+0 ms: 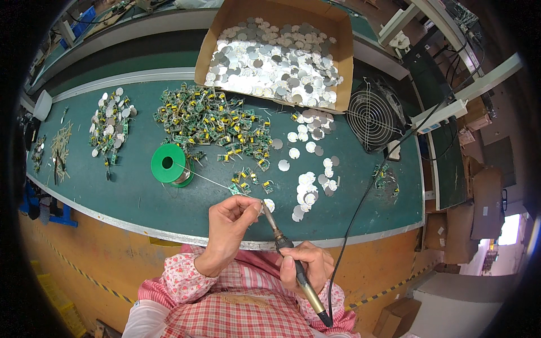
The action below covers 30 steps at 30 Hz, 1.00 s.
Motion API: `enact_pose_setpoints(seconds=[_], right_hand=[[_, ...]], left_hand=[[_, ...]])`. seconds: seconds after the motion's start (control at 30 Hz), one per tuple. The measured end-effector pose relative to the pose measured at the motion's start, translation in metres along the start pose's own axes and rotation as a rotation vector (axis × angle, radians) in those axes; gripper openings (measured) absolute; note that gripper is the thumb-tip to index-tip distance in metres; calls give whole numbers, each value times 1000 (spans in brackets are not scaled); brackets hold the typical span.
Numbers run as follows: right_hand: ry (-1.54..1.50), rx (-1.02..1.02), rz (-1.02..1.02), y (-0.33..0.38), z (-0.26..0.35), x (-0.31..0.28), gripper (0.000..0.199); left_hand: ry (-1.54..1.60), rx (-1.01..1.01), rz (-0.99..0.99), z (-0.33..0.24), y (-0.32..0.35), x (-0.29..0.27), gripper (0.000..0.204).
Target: The person solders components onto small circuit boards using a soldering iron and solder wire.
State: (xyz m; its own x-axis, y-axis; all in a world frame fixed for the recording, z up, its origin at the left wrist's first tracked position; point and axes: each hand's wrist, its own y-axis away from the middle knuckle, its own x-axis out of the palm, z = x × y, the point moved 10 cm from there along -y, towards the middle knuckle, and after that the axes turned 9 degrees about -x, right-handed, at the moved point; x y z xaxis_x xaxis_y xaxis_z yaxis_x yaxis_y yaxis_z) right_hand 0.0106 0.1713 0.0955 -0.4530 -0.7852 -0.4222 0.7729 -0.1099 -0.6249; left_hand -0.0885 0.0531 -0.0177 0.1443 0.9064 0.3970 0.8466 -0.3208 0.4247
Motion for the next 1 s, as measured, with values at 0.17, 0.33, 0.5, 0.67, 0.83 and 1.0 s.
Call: enact_pose_setpoints(seconds=[0.17, 0.33, 0.5, 0.67, 0.83, 1.0], right_hand=[[7, -94, 63, -5, 10, 2, 10], [-150, 75, -229, 16, -10, -17, 13], [-149, 427, -253, 18, -50, 9, 28], [-310, 473, -269, 22, -64, 20, 28], [-295, 389, -137, 11, -61, 14, 25], [-241, 349, -26, 5, -57, 7, 22]], left_hand=[[-9, 15, 5, -5, 2, -2, 10], [-1, -31, 41, -2, 4, 2, 12], [45, -64, 84, 6, 9, 6, 14], [52, -104, 168, 16, 14, 16, 17], [-187, -239, 407, 32, 14, 24, 13], [-289, -214, 464, 23, 12, 26, 13]])
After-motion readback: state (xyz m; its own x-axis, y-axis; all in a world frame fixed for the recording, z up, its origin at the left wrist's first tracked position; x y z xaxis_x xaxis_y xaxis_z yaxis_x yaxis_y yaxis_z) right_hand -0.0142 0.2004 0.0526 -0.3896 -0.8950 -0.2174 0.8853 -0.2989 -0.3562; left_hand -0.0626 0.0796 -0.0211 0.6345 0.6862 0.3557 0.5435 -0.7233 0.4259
